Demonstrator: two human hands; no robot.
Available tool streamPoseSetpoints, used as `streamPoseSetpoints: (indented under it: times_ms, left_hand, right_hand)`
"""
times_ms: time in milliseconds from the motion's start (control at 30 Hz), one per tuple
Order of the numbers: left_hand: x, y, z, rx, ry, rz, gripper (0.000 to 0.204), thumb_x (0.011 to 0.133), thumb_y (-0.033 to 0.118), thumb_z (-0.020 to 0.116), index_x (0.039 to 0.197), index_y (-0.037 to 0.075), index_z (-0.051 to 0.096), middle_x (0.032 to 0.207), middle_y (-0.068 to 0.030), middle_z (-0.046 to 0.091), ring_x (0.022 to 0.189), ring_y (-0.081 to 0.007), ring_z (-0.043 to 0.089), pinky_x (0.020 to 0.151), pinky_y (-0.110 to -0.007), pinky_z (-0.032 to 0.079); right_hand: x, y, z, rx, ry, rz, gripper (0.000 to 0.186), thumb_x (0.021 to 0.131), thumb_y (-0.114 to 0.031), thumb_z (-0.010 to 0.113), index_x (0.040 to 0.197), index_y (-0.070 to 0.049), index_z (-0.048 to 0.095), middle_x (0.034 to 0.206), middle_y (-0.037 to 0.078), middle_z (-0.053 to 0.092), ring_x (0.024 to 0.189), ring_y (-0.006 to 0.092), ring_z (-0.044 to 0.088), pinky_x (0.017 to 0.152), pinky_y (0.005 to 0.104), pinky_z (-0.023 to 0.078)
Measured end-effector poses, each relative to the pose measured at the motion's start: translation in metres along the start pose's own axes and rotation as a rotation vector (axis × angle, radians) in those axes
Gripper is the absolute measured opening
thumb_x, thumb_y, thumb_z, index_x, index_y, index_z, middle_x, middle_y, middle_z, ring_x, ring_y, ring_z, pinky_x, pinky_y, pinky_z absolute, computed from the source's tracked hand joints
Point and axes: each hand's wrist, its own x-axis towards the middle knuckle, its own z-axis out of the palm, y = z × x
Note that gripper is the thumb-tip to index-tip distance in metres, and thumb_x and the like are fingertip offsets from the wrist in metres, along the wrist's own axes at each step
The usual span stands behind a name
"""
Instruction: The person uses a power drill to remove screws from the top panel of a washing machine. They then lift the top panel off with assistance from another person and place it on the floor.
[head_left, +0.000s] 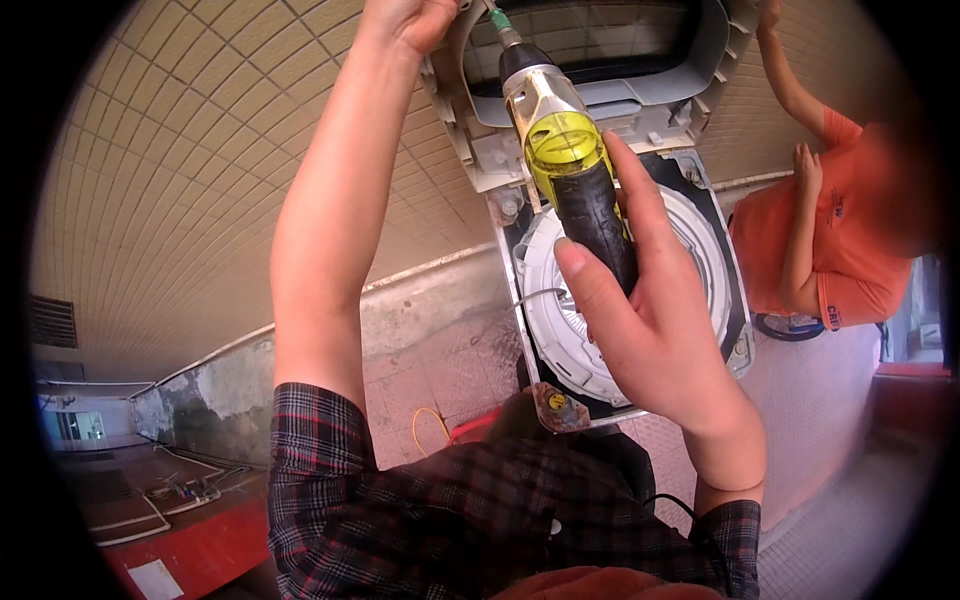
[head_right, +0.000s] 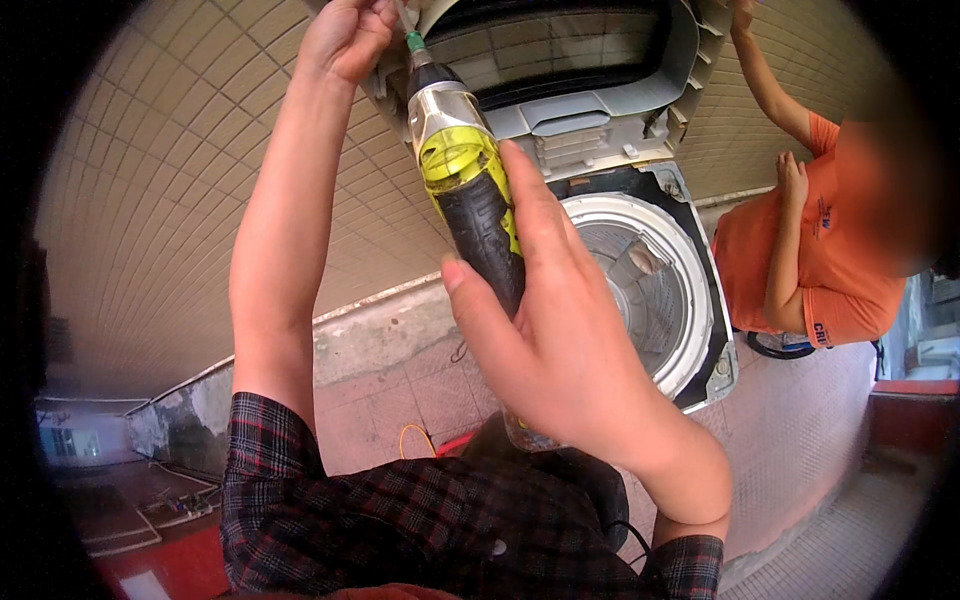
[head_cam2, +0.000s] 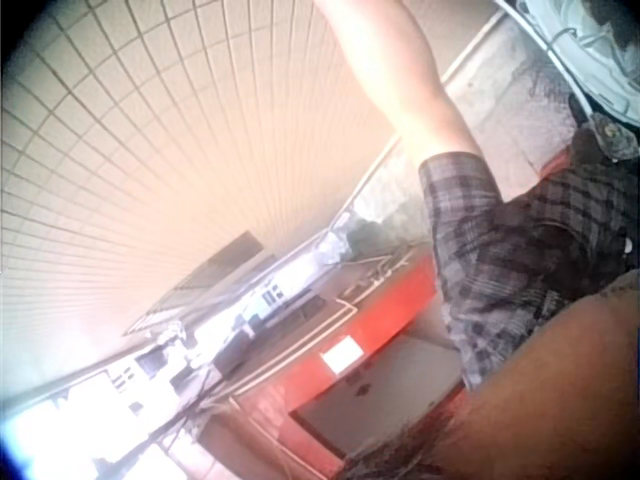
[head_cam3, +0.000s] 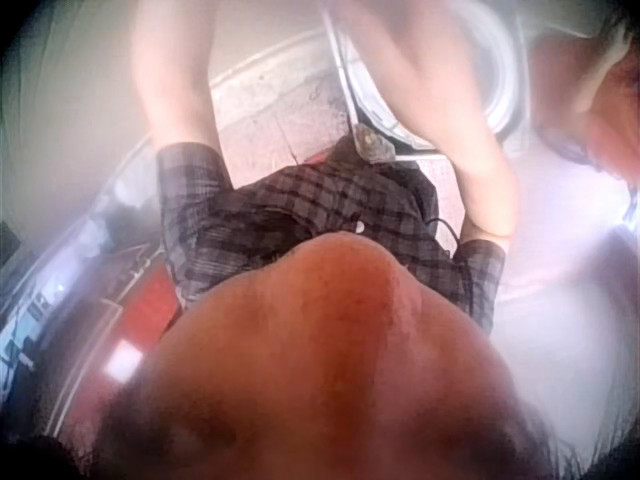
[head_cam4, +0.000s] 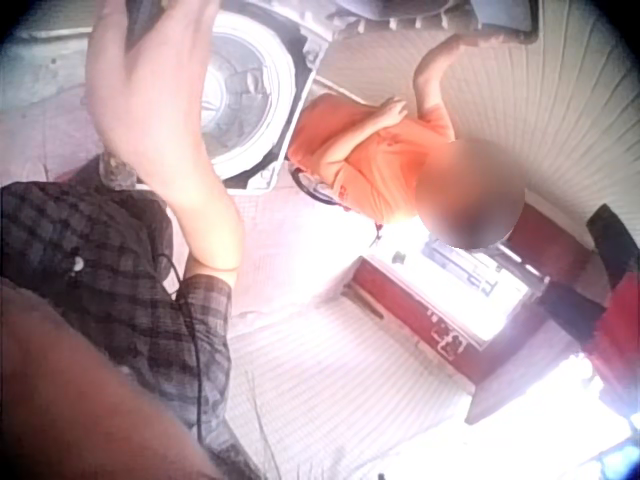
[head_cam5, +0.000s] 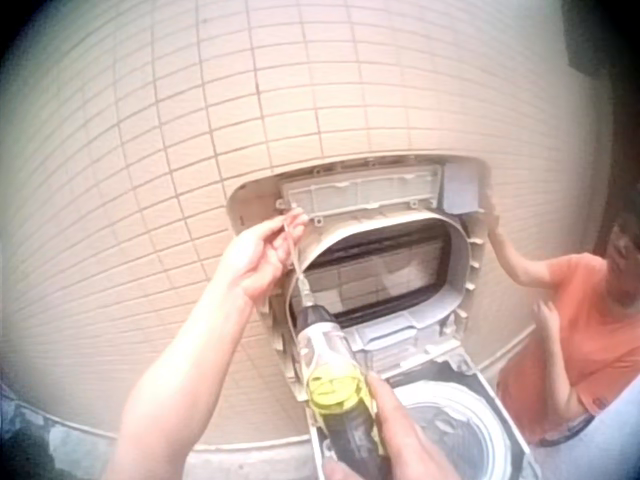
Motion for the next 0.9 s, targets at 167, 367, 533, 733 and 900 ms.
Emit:
streamPoseSetpoints:
  times_ms: [167,367,533,733,900]
  left_hand:
    - [0.003,0.0,0.001,-0.014,0.013,0.014,0.028,0.102,0.005,0.054,0.125,-0.01,0.055,0.11,-0.02,0.07,0.092,-0.0209,0.073,0.072,-0.022,0.062]
    - [0.005,0.001,0.006,-0.014,0.039,0.048,0.027,0.102,0.006,0.054,0.124,-0.011,0.056,0.111,-0.0204,0.07,0.095,-0.0228,0.072,0.08,-0.027,0.063]
    - [-0.015,-0.004,0.017,0.093,0.109,0.114,0.028,0.102,0.012,0.055,0.123,-0.006,0.057,0.106,-0.0156,0.069,0.092,-0.0201,0.07,0.078,-0.027,0.059]
    - [-0.069,0.018,0.026,1.235,0.373,0.802,0.044,0.097,0.02,0.064,0.134,-0.001,0.051,0.115,-0.0155,0.063,0.099,-0.0218,0.063,0.085,-0.033,0.052]
    - [-0.03,0.031,0.001,1.297,0.427,0.834,0.073,0.095,0.032,0.07,0.15,-0.002,0.037,0.146,-0.0208,0.047,0.138,-0.0283,0.042,0.115,-0.039,0.034]
  right_hand:
    - [0.0,-0.009,-0.002,0.019,-0.041,0.094,0.07,0.1,-0.011,0.059,0.158,0.0,0.022,0.108,0.003,0.056,0.075,0.0046,0.048,0.066,0.0197,0.043]
    - [0.006,-0.026,-0.014,0.135,0.022,0.215,0.071,0.096,-0.017,0.064,0.157,-0.004,0.031,0.097,0.003,0.058,0.069,0.0052,0.052,0.058,0.0208,0.042]
    - [0.018,-0.094,-0.025,0.262,0.135,0.461,0.077,0.086,-0.03,0.071,0.152,-0.004,0.042,0.087,0.005,0.06,0.066,0.0094,0.055,0.055,0.0222,0.042]
    - [0.028,-0.107,-0.022,-0.036,0.154,0.37,0.082,0.082,-0.036,0.072,0.152,-0.005,0.043,0.097,0.01,0.06,0.077,0.0145,0.058,0.066,0.0254,0.044]
    - [0.033,-0.106,-0.021,-0.153,0.15,0.315,0.086,0.079,-0.039,0.071,0.152,-0.006,0.042,0.108,0.014,0.059,0.087,0.0183,0.06,0.074,0.0279,0.046]
